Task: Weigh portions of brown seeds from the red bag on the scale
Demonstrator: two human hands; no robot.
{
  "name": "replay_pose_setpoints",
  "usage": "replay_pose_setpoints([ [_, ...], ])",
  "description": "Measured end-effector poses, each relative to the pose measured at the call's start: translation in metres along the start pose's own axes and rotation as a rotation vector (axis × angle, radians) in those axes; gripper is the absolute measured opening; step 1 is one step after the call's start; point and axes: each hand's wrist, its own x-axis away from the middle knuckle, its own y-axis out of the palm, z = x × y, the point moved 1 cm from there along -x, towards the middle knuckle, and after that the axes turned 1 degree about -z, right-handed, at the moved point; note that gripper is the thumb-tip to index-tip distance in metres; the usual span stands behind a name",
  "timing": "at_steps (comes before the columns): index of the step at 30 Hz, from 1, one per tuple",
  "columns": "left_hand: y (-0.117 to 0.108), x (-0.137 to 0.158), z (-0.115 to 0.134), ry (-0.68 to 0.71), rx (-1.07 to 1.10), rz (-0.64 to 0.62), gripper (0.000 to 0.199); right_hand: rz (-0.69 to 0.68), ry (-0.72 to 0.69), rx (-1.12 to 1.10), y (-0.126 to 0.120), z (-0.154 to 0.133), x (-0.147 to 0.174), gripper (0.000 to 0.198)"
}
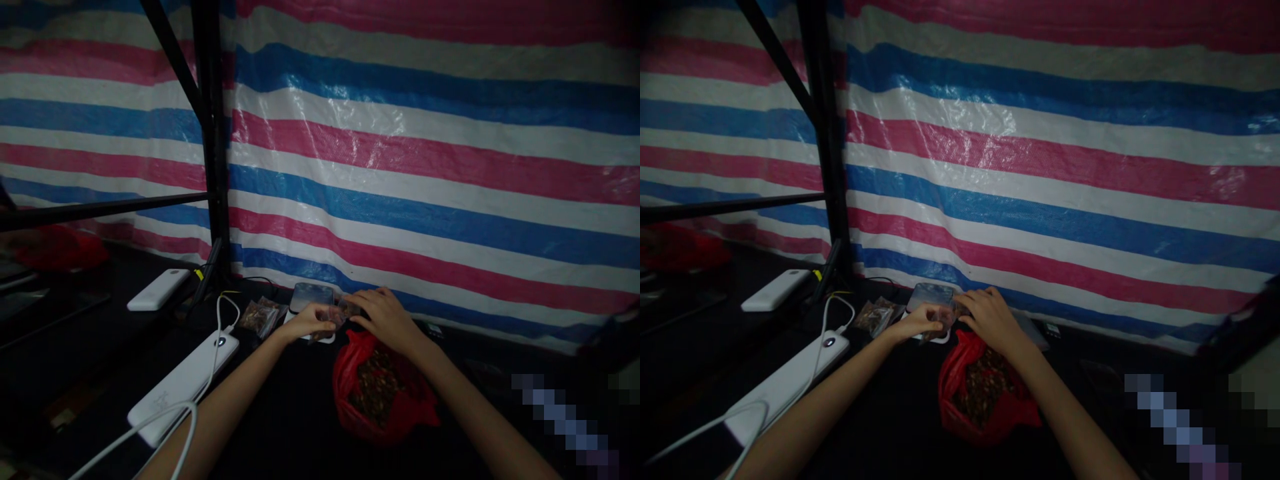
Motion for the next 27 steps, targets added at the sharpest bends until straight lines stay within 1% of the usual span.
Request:
replay_pose_setpoints([
  [3, 0.003, 0.001, 0.005, -0.003, 0.037, -0.015, 0.052, -0.004, -0.044, 0.076, -0.002, -0.007, -0.006, 0.03],
  [6, 0.004, 0.001, 0.007, 0.004, 0.043, 0.014, 0.05, -0.008, -0.084, 0.166, -0.005, -0.014, -0.012, 0.029],
  [8, 0.003, 0.001, 0.006, 0.011, 0.034, 0.028, 0.05, -0.007, -0.116, 0.227, -0.006, -0.018, -0.015, 0.028],
  [12, 0.001, 0.0, 0.003, 0.019, 0.037, 0.013, 0.05, 0.008, -0.177, 0.328, -0.009, -0.021, -0.019, 0.026],
  [18, 0.0, 0.001, 0.007, 0.029, 0.013, 0.015, 0.048, 0.085, -0.22, 0.421, -0.009, -0.019, -0.012, 0.031],
  [21, -0.002, 0.001, 0.011, 0.037, -0.002, 0.007, 0.051, 0.107, -0.173, 0.408, -0.01, -0.014, -0.003, 0.034],
  [24, -0.009, -0.002, 0.018, 0.06, -0.067, 0.016, 0.054, 0.12, -0.058, 0.343, -0.011, -0.006, 0.01, 0.035],
  [27, -0.02, -0.011, 0.027, 0.044, -0.191, 0.037, 0.051, 0.134, 0.067, 0.243, -0.009, 0.006, 0.03, 0.034],
])
